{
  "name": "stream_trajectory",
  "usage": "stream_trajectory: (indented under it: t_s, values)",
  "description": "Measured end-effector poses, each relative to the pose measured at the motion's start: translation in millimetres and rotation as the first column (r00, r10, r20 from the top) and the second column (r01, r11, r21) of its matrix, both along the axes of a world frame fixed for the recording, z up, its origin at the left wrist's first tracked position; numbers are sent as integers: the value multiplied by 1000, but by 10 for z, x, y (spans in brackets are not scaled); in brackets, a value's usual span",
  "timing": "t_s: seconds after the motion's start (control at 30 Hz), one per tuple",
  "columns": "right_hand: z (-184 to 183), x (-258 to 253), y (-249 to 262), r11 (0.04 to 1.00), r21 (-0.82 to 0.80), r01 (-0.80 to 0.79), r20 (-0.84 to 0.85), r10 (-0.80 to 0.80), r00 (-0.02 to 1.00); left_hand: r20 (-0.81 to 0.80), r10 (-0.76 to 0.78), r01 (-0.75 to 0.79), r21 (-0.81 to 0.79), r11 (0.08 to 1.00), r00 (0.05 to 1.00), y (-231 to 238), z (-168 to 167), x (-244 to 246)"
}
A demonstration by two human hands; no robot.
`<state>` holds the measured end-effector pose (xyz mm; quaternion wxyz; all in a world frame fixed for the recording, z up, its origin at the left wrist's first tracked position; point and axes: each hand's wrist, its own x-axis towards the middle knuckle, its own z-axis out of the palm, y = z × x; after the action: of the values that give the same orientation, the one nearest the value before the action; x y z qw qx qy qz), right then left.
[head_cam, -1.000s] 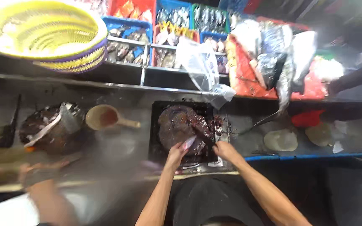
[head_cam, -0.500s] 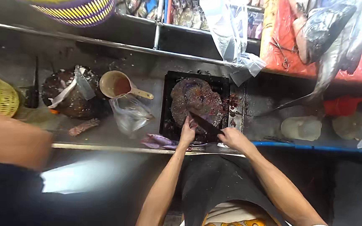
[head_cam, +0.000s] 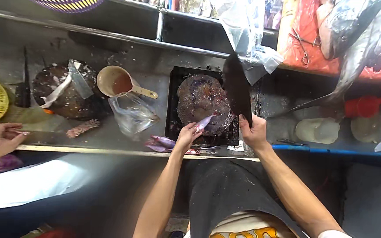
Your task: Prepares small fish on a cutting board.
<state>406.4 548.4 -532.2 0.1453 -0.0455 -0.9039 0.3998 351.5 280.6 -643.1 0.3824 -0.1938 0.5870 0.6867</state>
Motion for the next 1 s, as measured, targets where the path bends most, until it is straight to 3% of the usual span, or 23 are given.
stream_trajectory:
  t_s: [0.03,0.07,0.1,0.13,0.17,0.2,0.3,0.33,0.37,0.4,0.47,0.53,0.63,0.77,1.0]
  values:
    - [-128,-12,-31,1000,-4,1,-38,-1,999,0,-9,9,-15,1000,1000,-24,-5,-2]
    - [-281,-2,-63,998,59,2,38,-4,999,1,-9,9,-19,1000,1000,-42,0,-7]
    - [-439,12,-96,984,175,-22,247,-23,969,4,-9,9,-20,1000,1000,-53,25,-15]
    - [-588,1,-124,962,257,-96,520,-54,853,13,-1,1,-18,1000,1000,-59,67,-18]
    - [-709,-31,-128,959,242,-148,714,-73,697,31,27,-27,4,1000,999,-62,125,-17]
    - [-771,-61,-100,961,217,-171,806,-77,587,53,77,-80,47,996,996,-68,201,-11]
    - [-710,-114,55,981,155,-118,850,-71,522,-23,240,-233,164,959,971,-32,275,-24]
    - [-663,-68,85,983,149,-103,853,-76,516,-140,186,-178,73,981,973,25,230,-16]
    - [-641,-30,93,983,154,-99,847,-79,526,-261,61,-96,-121,988,963,114,171,-44]
    - [-634,6,65,983,157,-98,841,-81,535,-323,-121,-6,-364,931,939,206,104,-83]
    - [-643,117,-47,988,122,-94,857,-57,513,-286,-347,77,-663,745,893,413,-9,-110]
    - [-611,144,-154,989,103,-104,886,-44,462,-230,-374,82,-750,657,899,598,-63,-188]
    - [-436,99,-248,987,117,-113,885,-52,463,-165,-326,99,-744,661,931,694,-77,-306]
    - [-399,66,-347,990,102,-100,862,-38,506,-138,-254,101,-665,740,957,691,-159,-313]
    - [-436,122,-240,985,66,-160,894,13,449,-182,-173,31,-595,803,968,725,-184,-255]
